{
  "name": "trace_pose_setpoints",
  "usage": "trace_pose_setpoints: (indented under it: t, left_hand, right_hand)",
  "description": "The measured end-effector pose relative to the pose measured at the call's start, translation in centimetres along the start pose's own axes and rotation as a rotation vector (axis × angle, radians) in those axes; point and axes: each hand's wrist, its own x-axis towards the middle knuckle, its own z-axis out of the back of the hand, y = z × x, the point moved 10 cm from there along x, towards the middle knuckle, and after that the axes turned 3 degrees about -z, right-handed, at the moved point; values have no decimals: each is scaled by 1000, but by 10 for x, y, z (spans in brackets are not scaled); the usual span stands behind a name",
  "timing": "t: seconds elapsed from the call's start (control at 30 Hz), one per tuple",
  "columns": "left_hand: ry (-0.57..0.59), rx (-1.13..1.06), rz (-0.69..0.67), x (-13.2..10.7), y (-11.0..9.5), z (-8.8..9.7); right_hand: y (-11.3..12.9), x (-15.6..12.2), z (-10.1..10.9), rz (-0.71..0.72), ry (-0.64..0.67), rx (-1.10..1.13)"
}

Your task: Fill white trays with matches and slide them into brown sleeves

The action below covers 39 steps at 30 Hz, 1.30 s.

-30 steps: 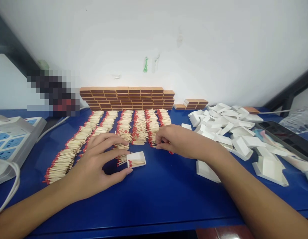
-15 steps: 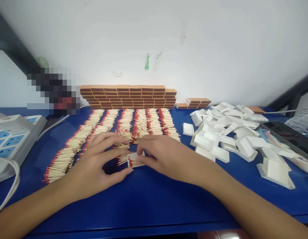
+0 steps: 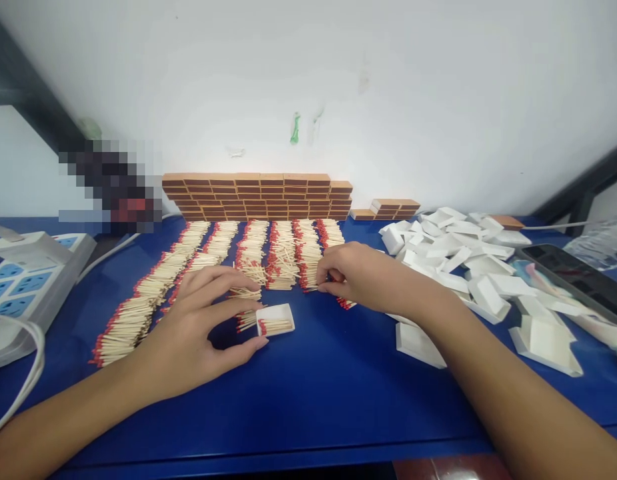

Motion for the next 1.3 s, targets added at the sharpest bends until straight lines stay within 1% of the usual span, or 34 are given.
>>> trace_pose_setpoints:
  t: [0.33,0.5,0.6,0.77,0.93,1.07,1.17,1.23,1.3]
  left_hand:
    - [6,-7,2,1,0,0]
    - [10,-11,-1,1,0,-1]
    - [8,-10,-2,0,0,-1]
    - [19,-6,3,0,0,-1]
    - [8,-7,-2,2,0,-1]
    - [11,-4,5,1,0,-1]
    - [27,-14,5,0,0,-4]
    - [24,-20,0,0,-1,-4]
    - [22,-22,-1,1,-1,-4]
  right_hand:
    - [-1,-5,-1,-53,68,66]
    - [4,-7,0,-13,72,69]
    - [3,-7,2,-18,58,65]
    - [0,-5,-5,-49,90,81]
    - [4,-5,-7,-4,79,62]
    - [17,-8,-2,25,48,107]
    - [40,-11,-1,75,6,163]
    - [58,-13,-4,120,-19,184]
    - [70,-14,-7,156,-39,194]
